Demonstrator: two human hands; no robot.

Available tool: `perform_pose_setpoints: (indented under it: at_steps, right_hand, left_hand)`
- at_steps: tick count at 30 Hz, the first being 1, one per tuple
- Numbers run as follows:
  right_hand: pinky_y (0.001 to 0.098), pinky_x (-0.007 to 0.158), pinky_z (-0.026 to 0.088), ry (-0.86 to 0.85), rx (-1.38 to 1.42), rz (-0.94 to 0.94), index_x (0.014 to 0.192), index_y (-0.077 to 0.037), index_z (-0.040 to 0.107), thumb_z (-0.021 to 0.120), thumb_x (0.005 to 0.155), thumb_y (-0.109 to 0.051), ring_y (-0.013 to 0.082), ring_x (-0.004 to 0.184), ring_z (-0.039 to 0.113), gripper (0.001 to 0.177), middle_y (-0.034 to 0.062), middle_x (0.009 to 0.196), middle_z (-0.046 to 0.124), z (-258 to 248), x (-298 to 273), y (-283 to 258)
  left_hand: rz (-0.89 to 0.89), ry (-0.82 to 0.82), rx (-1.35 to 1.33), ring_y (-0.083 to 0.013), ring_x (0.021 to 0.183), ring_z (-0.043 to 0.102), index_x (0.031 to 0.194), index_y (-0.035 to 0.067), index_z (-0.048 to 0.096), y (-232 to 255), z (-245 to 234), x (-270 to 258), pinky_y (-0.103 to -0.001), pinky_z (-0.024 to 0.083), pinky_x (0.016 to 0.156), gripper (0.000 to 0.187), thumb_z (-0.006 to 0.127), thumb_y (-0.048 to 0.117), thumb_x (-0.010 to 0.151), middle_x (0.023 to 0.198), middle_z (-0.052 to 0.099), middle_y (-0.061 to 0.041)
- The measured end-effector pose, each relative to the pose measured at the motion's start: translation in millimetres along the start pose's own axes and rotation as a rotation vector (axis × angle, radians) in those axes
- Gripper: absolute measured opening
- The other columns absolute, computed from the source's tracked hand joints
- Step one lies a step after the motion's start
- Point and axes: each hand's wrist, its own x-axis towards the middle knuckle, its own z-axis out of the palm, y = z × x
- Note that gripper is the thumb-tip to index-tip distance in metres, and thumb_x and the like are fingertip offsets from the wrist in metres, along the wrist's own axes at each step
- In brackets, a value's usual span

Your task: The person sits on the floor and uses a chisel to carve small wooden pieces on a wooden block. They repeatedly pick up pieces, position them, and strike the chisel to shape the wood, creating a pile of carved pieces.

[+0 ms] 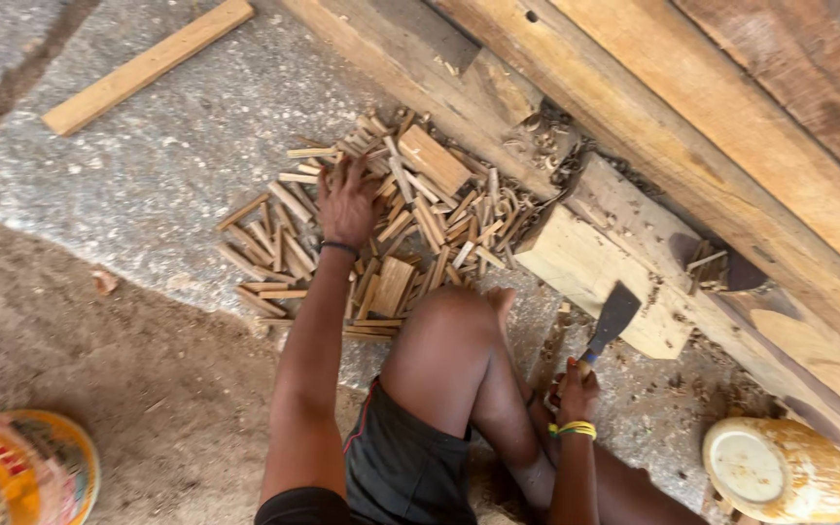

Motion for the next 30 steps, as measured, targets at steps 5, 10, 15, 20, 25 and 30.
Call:
perform_pose_setpoints:
  at_steps: [5,10,15,20,25,30]
  right_hand:
    - [0.0298,0.04,0.038,-0.006,-0.005,-0.045,0.106,-0.005,0.06,0.063,0.101,-0.025,0.0142,0.049,0.049,0.021,0.0058,0.073,0.059,-3,-1,6]
    - [0.0297,0.04,0.036,-0.019,0.012,0.006,0.11,-0.008,0.06,0.058,0.1,-0.023,0.0141,0.049,0.05,0.018,0.0055,0.074,0.059,2,-5,-5]
    - [0.0286,0.041,0.039,-0.025,-0.01,0.02,0.112,-0.01,0.061,0.057,0.1,-0.023,0.014,0.05,0.051,0.018,0.0058,0.076,0.06,2,-12,-12]
    - [0.0292,0.041,0.039,-0.033,0.032,-0.018,0.111,-0.005,0.057,0.062,0.102,-0.024,0.015,0.05,0.051,0.022,0.007,0.076,0.06,0,-10,-7]
    - [0.0295,0.04,0.038,-0.051,0.033,-0.017,0.112,-0.009,0.06,0.059,0.1,-0.026,0.0147,0.048,0.05,0.021,0.0056,0.071,0.057,6,-6,-16]
    - [0.0294,0.039,0.036,-0.136,0.122,-0.092,0.108,-0.003,0.054,0.064,0.103,-0.028,0.0143,0.047,0.046,0.027,0.0043,0.07,0.053,-8,-12,-1]
  left_hand:
    - [0.025,0.054,-0.006,-0.0338,0.144,0.042,0.1,0.022,0.081,-18,20,-11,-0.062,0.025,0.12,0.014,0.081,0.026,0.086,0.153,0.054,-0.005]
    - [-0.052,0.213,-0.171,-0.0332,0.143,0.047,0.098,0.02,0.082,-30,-24,-33,-0.056,0.033,0.121,0.012,0.083,0.02,0.086,0.147,0.058,-0.004]
    - [-0.133,0.302,-0.26,-0.0348,0.134,0.051,0.093,0.015,0.079,-31,-47,-52,-0.057,0.036,0.116,0.015,0.084,0.01,0.08,0.143,0.058,-0.011]
    - [-0.191,0.233,-0.544,-0.0262,0.128,0.06,0.097,0.012,0.072,-30,-39,-71,-0.045,0.056,0.108,0.014,0.076,0.005,0.087,0.135,0.064,-0.008]
    - [-0.13,0.284,-0.379,-0.0268,0.118,0.064,0.097,0.014,0.073,-24,-46,-81,-0.047,0.053,0.105,0.014,0.081,0.007,0.086,0.122,0.072,-0.009]
    - [-0.006,0.271,-0.334,-0.0384,0.115,0.058,0.111,0.006,0.07,-27,-70,-133,-0.053,0.047,0.098,0.037,0.086,0.014,0.078,0.124,0.066,-0.015]
